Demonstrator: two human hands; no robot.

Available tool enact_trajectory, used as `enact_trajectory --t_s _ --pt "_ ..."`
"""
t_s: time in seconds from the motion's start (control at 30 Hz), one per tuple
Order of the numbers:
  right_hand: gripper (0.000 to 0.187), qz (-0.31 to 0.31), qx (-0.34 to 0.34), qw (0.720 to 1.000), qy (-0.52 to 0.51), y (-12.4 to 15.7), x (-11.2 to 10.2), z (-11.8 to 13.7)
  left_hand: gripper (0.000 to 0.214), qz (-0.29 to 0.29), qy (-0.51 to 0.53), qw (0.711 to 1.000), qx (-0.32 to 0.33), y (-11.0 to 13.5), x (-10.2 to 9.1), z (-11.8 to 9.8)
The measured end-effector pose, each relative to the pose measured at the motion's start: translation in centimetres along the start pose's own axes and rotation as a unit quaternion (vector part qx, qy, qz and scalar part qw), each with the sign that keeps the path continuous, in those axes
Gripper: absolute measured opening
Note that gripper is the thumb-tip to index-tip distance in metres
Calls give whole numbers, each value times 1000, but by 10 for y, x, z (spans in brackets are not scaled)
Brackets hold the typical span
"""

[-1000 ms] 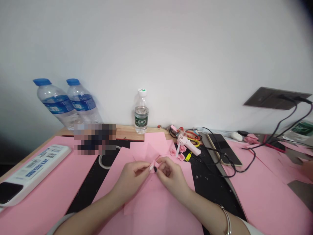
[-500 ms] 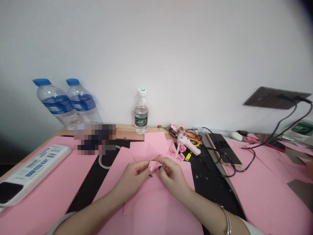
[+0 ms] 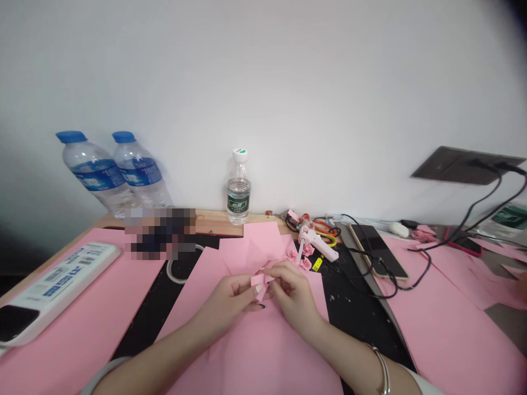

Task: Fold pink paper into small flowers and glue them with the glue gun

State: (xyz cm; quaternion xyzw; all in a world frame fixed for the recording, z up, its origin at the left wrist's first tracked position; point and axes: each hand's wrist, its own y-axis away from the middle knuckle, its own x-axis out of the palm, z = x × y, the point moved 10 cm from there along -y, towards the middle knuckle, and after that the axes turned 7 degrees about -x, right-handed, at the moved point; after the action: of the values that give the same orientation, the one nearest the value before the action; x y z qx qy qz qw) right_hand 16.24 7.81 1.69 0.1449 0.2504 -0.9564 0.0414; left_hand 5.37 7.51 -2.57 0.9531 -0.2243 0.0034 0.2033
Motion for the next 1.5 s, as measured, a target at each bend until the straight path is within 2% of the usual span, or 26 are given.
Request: enact_trajectory --t_s 0.13,0.3,0.5,0.63,0.97,1.1,1.27,1.37,1.5 --pt "26 0 -9 1000 24 0 0 4 32 28 76 997 -15 -1 2 4" --pt "24 29 -49 996 70 -1 4 13 31 31 132 991 -20 -4 -2 11" --pt "41 98 -100 986 92 4 14 25 26 34 192 981 -7 -5 -4 11" --pt "53 124 -122 977 125 9 17 27 27 40 196 980 -5 -4 -4 8" --pt "52 133 -156 966 160 10 18 34 27 39 182 983 -5 -5 -5 9" --pt "40 109 -116 984 79 5 12 30 30 34 156 987 -10 -5 -5 8" --pt "18 60 26 998 -19 -1 6 0 34 19 94 995 -35 -4 -3 9" --pt "26 90 61 994 -21 1 14 -9 33 26 68 997 -28 -4 0 8" --pt "30 146 52 988 18 4 24 -7 34 40 55 997 -23 -4 3 8"
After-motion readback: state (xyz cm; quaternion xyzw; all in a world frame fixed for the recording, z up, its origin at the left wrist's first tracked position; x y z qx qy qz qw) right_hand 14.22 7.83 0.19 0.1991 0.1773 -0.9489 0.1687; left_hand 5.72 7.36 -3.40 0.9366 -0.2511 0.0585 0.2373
